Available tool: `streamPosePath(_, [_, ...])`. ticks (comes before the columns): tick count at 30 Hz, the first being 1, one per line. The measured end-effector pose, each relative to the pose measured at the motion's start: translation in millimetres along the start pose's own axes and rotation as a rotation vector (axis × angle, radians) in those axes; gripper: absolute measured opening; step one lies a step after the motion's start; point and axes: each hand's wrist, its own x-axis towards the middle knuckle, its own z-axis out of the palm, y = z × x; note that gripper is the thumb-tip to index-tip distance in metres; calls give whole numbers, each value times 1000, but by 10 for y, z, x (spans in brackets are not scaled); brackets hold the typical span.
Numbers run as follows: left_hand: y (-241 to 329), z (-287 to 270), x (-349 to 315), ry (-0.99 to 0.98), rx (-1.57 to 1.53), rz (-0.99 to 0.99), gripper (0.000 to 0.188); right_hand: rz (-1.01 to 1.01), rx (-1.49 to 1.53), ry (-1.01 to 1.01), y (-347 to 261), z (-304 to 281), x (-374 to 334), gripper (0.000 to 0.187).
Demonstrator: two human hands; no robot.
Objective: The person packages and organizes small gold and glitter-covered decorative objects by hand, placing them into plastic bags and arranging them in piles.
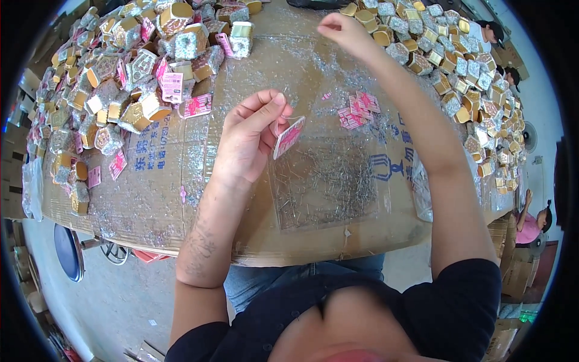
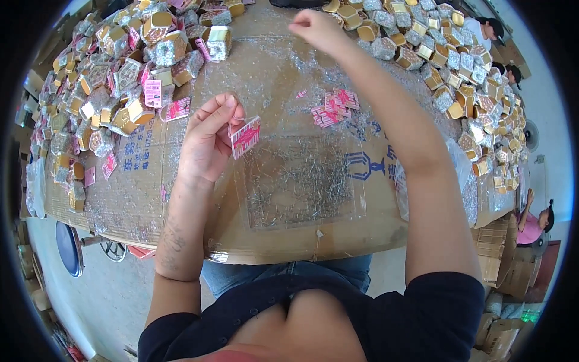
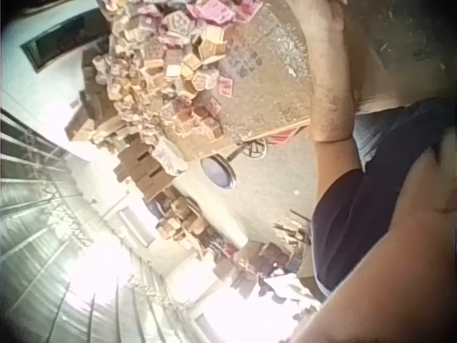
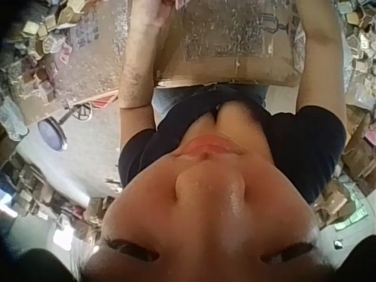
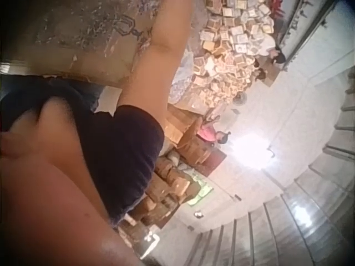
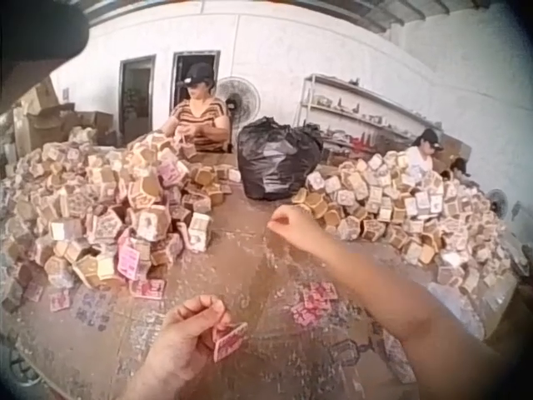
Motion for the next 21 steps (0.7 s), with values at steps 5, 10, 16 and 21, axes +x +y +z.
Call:
streamPosePath(5, [-8, -30, -14, 33, 81, 56, 9, 190, -577, 113, 907, 95, 414, 44])
streamPosePath(10, [0, 1, -11, 58, 131, 102, 9, 145, -510, 79, 1222, 180, 492, 41])
streamPosePath(16, [-33, 97, -20, 93, 193, 115, 8, 85, -282, -24, 919, 120, 107, 32])
streamPosePath(21, [-52, 38, -41, 57, 221, 164, 12, 313, 944, -67, -446, -40, -771, 40])
